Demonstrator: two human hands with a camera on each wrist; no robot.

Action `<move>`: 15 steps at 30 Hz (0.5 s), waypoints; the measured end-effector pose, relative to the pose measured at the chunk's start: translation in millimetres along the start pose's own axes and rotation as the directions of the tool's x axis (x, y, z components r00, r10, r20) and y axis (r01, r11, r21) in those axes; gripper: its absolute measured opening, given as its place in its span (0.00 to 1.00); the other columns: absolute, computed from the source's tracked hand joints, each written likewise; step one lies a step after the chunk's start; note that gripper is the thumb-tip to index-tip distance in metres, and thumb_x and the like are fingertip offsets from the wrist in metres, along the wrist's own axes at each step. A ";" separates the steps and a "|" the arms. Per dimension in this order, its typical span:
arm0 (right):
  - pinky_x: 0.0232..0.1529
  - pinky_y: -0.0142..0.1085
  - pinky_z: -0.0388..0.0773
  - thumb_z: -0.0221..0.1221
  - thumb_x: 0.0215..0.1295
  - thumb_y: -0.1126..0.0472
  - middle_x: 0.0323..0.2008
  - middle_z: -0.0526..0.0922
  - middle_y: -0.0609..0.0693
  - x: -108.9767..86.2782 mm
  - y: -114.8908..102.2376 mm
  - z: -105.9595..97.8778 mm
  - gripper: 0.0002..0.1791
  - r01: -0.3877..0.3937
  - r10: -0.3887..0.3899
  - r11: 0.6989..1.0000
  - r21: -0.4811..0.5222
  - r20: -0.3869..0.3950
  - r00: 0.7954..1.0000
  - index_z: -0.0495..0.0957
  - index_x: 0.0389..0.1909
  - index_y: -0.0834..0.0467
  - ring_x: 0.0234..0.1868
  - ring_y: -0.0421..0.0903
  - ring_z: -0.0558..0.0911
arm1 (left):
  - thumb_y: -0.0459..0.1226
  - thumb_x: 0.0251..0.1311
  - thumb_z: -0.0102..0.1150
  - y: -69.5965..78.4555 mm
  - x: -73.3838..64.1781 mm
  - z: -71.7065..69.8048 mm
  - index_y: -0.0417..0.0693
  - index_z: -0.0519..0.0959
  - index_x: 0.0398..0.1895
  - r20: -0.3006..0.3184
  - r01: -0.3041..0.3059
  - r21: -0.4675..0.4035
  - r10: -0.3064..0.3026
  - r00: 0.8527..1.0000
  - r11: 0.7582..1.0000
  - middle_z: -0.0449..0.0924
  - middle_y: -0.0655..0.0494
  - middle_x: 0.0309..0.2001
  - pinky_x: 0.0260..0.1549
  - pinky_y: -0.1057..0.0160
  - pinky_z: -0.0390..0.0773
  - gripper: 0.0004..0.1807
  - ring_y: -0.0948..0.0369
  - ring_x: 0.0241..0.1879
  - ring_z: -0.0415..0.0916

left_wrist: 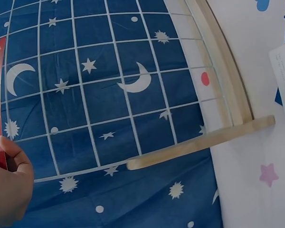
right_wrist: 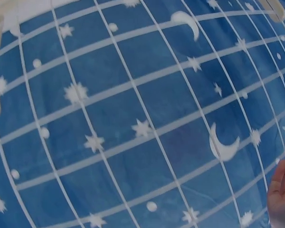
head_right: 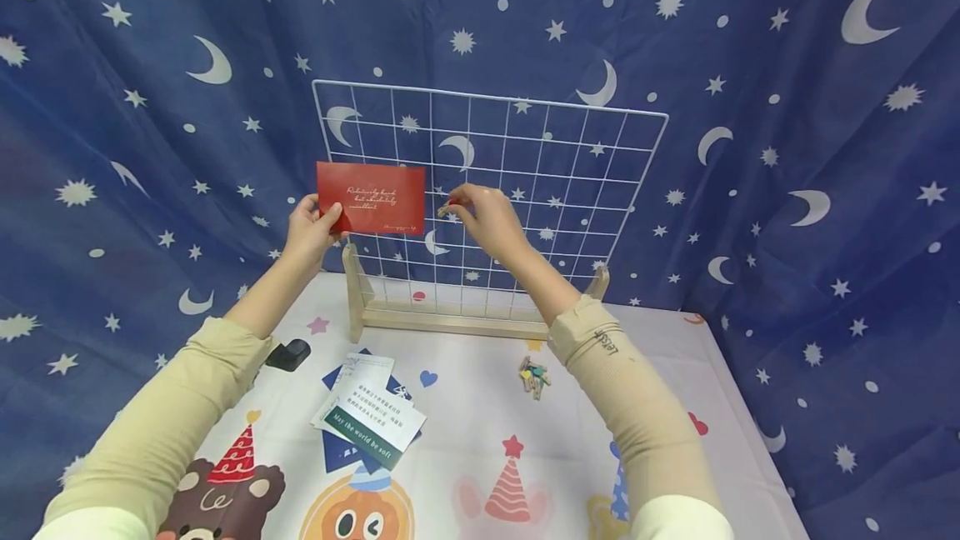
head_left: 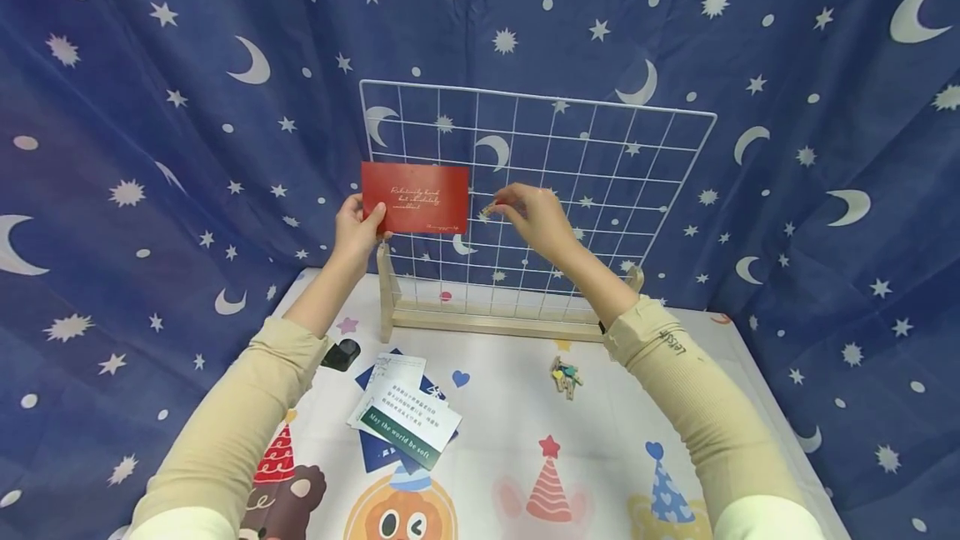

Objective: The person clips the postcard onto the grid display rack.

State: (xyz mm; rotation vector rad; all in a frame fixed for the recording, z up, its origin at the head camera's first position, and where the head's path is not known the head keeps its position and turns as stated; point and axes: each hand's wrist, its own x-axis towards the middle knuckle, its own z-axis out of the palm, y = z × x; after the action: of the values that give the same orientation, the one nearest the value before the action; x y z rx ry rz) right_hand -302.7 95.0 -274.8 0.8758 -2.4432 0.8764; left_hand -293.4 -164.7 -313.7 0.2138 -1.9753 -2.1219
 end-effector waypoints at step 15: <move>0.38 0.37 0.79 0.59 0.63 0.63 0.41 0.85 0.58 57.5 -25.2 -27.0 0.10 -0.059 0.061 0.998 0.029 -0.084 0.995 0.79 0.42 0.65 0.37 0.51 0.83 | 0.37 0.68 0.47 17.3 11.9 0.5 0.43 0.60 0.62 -0.038 -0.017 -0.012 0.017 0.999 1.000 0.71 0.60 0.39 0.28 0.78 0.76 0.21 0.68 0.32 0.73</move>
State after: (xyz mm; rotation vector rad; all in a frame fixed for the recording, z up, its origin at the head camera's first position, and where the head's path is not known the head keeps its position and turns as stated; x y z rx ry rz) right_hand -323.3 73.5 -213.2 0.7615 -2.4009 0.9495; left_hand -303.8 -168.4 -295.9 0.2322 -1.9357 -2.1037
